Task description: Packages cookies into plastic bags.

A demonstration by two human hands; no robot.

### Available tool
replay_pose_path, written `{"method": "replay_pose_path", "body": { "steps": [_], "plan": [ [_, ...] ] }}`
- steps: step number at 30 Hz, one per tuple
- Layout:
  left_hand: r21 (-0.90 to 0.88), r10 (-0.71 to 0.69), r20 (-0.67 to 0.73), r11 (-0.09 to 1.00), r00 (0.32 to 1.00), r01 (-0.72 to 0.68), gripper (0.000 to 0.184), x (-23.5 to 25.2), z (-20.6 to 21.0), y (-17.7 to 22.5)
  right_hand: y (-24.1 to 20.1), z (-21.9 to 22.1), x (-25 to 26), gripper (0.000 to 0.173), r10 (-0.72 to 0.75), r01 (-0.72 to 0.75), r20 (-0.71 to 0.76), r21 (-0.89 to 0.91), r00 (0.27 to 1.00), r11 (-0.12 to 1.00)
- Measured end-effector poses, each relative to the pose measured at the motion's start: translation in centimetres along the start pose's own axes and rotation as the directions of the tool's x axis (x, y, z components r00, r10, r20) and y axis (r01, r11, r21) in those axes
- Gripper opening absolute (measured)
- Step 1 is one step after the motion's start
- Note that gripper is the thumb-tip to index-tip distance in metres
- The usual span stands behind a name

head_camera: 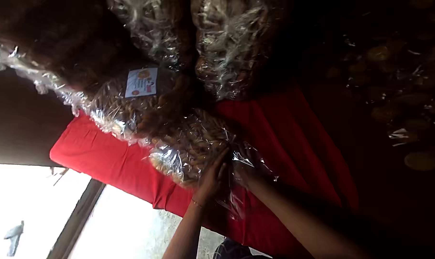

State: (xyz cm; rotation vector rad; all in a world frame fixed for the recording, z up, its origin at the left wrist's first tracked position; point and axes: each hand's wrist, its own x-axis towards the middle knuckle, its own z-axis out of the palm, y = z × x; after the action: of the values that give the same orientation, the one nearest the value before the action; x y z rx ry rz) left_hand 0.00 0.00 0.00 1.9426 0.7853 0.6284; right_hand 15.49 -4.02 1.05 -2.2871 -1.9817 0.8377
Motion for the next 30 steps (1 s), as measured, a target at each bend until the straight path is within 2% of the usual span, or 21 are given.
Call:
{"method": "replay_pose_path", "body": {
  "steps": [1, 2, 3, 4, 5, 6, 8, 9, 11, 13, 15, 17, 18, 20, 21, 22, 23, 25, 27, 28, 30],
  "plan": [
    [-0.081, 0.007, -0.068, 0.997, 0.998, -0.013, 0.042, 0.2, 0.6, 0.9, 0.1, -0.1, -0.4, 0.058, -0.026, 0.031, -0.075, 0.063, 0.997, 0.998],
    [-0.092, 0.082, -0.124, 0.991, 0.989, -0.094, 0.038, 0.7, 1.3, 2.0, 0.3, 0.7, -0.4, 0.055, -0.063, 0.107, -0.314, 0.124, 0.947, 0.986],
    [-0.065, 0.186, -0.117, 0.979, 0.975, -0.195, 0.035, 1.5, 1.9, 3.2, 0.2, 0.3, -1.1, 0.047, -0.026, 0.122, -0.416, 0.206, 0.909, 0.971],
    [-0.003, 0.262, -0.087, 0.965, 0.961, -0.263, 0.033, 2.3, 2.5, 3.9, -0.5, -2.8, -3.4, 0.041, 0.077, 0.012, -0.229, 0.365, 0.97, 0.931],
    [0.056, 0.296, -0.04, 0.954, 0.954, -0.293, 0.037, 3.6, 3.0, 3.8, -0.9, -5.6, -5.2, 0.04, 0.142, -0.124, -0.001, 0.492, 0.99, 0.862],
    [0.103, 0.298, 0.026, 0.949, 0.954, -0.299, 0.043, 5.1, 3.5, 3.0, -0.3, -6.0, -6.1, 0.041, 0.136, -0.168, 0.099, 0.536, 0.986, 0.827],
    [0.097, 0.274, 0.072, 0.955, 0.959, -0.28, 0.047, 7.2, 5.3, 1.4, 2.1, -1.9, -6.4, 0.04, -0.013, -0.016, 0.063, 0.439, 0.998, 0.898],
    [0.021, 0.245, 0.078, 0.969, 0.966, -0.248, 0.051, 7.0, 6.6, 1.6, 3.4, -0.1, -7.0, 0.037, -0.06, 0.048, 0.025, 0.34, 0.998, 0.939],
    [-0.256, 0.165, 0.133, 0.958, 0.977, -0.127, 0.066, 5.0, 9.4, 3.3, 5.7, 2.2, -10.1, 0.04, -0.082, 0.09, -0.05, 0.187, 0.995, 0.978],
    [-0.543, 0.135, 0.139, 0.839, 0.981, -0.038, 0.08, 3.3, 12.3, 4.1, 8.0, 5.2, -13.2, 0.044, -0.128, 0.154, -0.307, 0.063, 0.943, 0.986],
    [-0.73, 0.09, 0.142, 0.682, 0.986, 0.043, 0.089, 3.1, 14.0, 4.1, 10.1, 6.1, -15.3, 0.048, -0.222, 0.285, -0.39, 0.111, 0.894, 0.952],
    [-0.805, 0.039, 0.13, 0.587, 0.991, 0.082, 0.085, 4.8, 13.7, 3.9, 13.0, 4.9, -16.9, 0.029, -0.321, 0.468, -0.454, 0.26, 0.831, 0.845],
    [-0.825, 0.004, 0.103, 0.559, 0.995, 0.083, 0.078, 5.7, 13.1, 3.8, 14.9, 3.6, -17.8, 0.017, -0.309, 0.498, -0.505, 0.296, 0.806, 0.816],
    [-0.829, -0.086, 0.053, 0.552, 0.995, 0.092, 0.053, 7.5, 12.0, 4.3, 20.3, -1.1, -19.7, 0.015, -0.043, 0.321, -0.572, 0.394, 0.819, 0.861],
    [-0.807, -0.092, 0.054, 0.583, 0.994, 0.098, 0.043, 8.5, 11.6, 5.3, 23.7, -4.4, -20.4, 0.021, 0.162, 0.155, -0.567, 0.47, 0.808, 0.869],
    [-0.734, -0.02, 0.109, 0.673, 0.994, 0.094, 0.039, 9.3, 11.5, 7.1, 27.7, -7.3, -20.5, 0.026, 0.328, 0.0, -0.568, 0.5, 0.755, 0.866],
    [-0.655, 0.097, 0.188, 0.754, 0.977, 0.051, 0.037, 10.2, 12.0, 9.2, 32.2, -9.3, -20.2, 0.029, 0.419, -0.111, -0.587, 0.487, 0.693, 0.866],
    [-0.381, 0.311, 0.414, 0.913, 0.856, -0.148, 0.035, 13.2, 14.6, 14.4, 40.5, -10.7, -19.0, 0.028, 0.399, -0.194, -0.675, 0.361, 0.621, 0.912],
    [-0.084, 0.388, 0.523, 0.909, 0.759, -0.407, 0.039, 17.5, 20.5, 18.9, 45.3, -10.3, -18.2, 0.029, 0.341, -0.239, -0.64, 0.244, 0.688, 0.94],
    [0.021, 0.381, 0.544, 0.884, 0.747, -0.467, 0.038, 19.9, 24.1, 20.3, 45.7, -9.8, -18.4, 0.031, 0.344, -0.271, -0.598, 0.213, 0.724, 0.939],
    [0.19, 0.314, 0.528, 0.862, 0.789, -0.471, 0.035, 25.0, 31.2, 21.6, 43.9, -8.3, -19.7, 0.036, 0.389, -0.311, -0.496, 0.236, 0.776, 0.921]
  ]
}}
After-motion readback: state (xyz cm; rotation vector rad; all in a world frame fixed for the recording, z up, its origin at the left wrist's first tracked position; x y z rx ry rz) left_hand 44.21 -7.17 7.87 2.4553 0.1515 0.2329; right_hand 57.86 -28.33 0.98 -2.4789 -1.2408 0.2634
